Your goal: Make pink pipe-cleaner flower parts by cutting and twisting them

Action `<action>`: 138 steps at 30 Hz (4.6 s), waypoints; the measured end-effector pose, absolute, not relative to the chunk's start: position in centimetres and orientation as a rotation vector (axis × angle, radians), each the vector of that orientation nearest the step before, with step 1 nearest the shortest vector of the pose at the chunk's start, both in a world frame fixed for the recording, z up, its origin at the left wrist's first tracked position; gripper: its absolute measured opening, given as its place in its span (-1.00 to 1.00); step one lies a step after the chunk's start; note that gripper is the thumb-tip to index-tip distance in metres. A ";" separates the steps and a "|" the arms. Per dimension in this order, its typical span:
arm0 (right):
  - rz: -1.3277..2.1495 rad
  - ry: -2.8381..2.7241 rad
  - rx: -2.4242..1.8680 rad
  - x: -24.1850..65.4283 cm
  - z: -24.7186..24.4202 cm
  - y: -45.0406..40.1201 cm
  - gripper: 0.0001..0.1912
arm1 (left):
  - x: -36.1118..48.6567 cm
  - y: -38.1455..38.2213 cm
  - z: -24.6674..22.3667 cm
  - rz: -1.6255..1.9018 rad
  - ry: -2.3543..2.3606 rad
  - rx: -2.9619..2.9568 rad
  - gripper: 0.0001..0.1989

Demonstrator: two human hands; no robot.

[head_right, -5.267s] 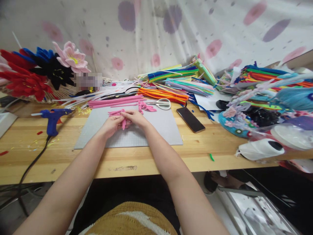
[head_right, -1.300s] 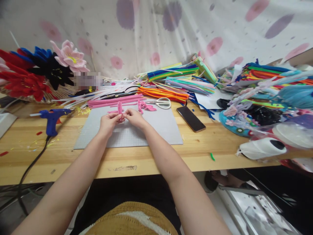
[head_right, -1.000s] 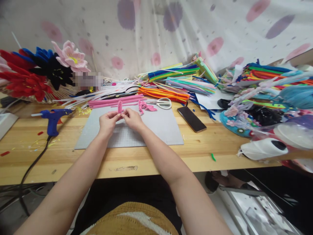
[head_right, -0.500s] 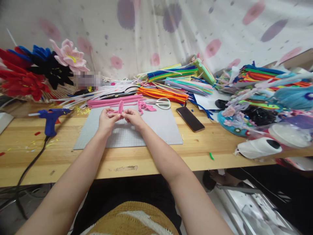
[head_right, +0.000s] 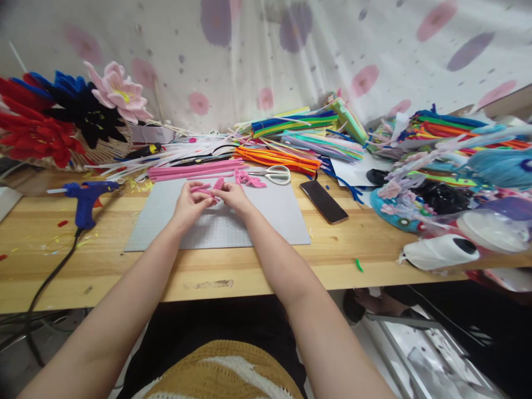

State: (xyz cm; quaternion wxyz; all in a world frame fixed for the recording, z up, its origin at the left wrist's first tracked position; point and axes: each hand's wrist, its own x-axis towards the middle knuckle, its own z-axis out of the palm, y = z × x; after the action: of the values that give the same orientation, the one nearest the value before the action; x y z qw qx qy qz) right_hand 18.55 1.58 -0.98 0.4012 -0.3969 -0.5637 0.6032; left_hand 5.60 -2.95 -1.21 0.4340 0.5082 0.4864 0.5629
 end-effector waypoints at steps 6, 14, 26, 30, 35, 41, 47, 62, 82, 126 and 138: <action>1.400 -1.388 -1.006 17.8 -1.1 1.6 -0.65 | 6.3 -3.5 -1.6 1.351 1.626 1.702 -0.46; 1.407 -1.442 -0.885 17.5 -1.9 1.8 -0.68 | 6.3 -4.2 -1.0 1.429 1.771 1.662 -0.51; 1.401 -1.556 -0.854 18.1 -1.7 1.9 -0.66 | 6.0 -3.5 0.1 1.365 1.331 0.830 -0.59; 1.432 -1.572 -0.806 18.6 -0.7 1.6 -0.65 | 5.4 -3.6 0.8 1.245 1.235 0.729 -0.68; 1.606 -1.693 -0.762 19.8 0.1 1.2 -0.68 | 4.5 -3.6 0.8 1.014 1.125 0.788 -0.79; 1.816 -1.539 -0.683 19.9 -0.4 1.2 -0.66 | 4.4 -3.7 0.8 1.033 1.006 0.854 -0.67; 1.793 -1.416 -0.764 18.6 -0.9 0.9 -0.62 | 4.7 -3.2 -0.2 1.337 1.099 0.983 -0.55; 1.697 -1.257 -0.912 17.6 -1.2 1.0 -0.59 | 5.4 -3.1 -0.7 1.441 1.289 1.227 -0.49; 1.693 -1.361 -0.887 18.0 -0.7 0.7 -0.58 | 5.3 -2.9 -0.7 1.343 1.161 0.851 -0.56; 1.449 -1.631 -0.927 18.3 -0.3 0.7 -0.85 | 4.6 -2.9 0.1 1.294 1.094 0.699 -0.87; 1.222 -1.527 -1.090 17.1 -1.3 1.3 -0.90 | 5.4 -2.8 -0.6 1.519 1.157 0.956 -0.71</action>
State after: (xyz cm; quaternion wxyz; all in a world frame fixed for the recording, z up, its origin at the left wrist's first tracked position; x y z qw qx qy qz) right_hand 17.05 1.31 -1.29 0.4361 -0.4381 -0.6136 0.4913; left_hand 5.37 -2.76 -0.62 0.4823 0.3920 0.4748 0.6231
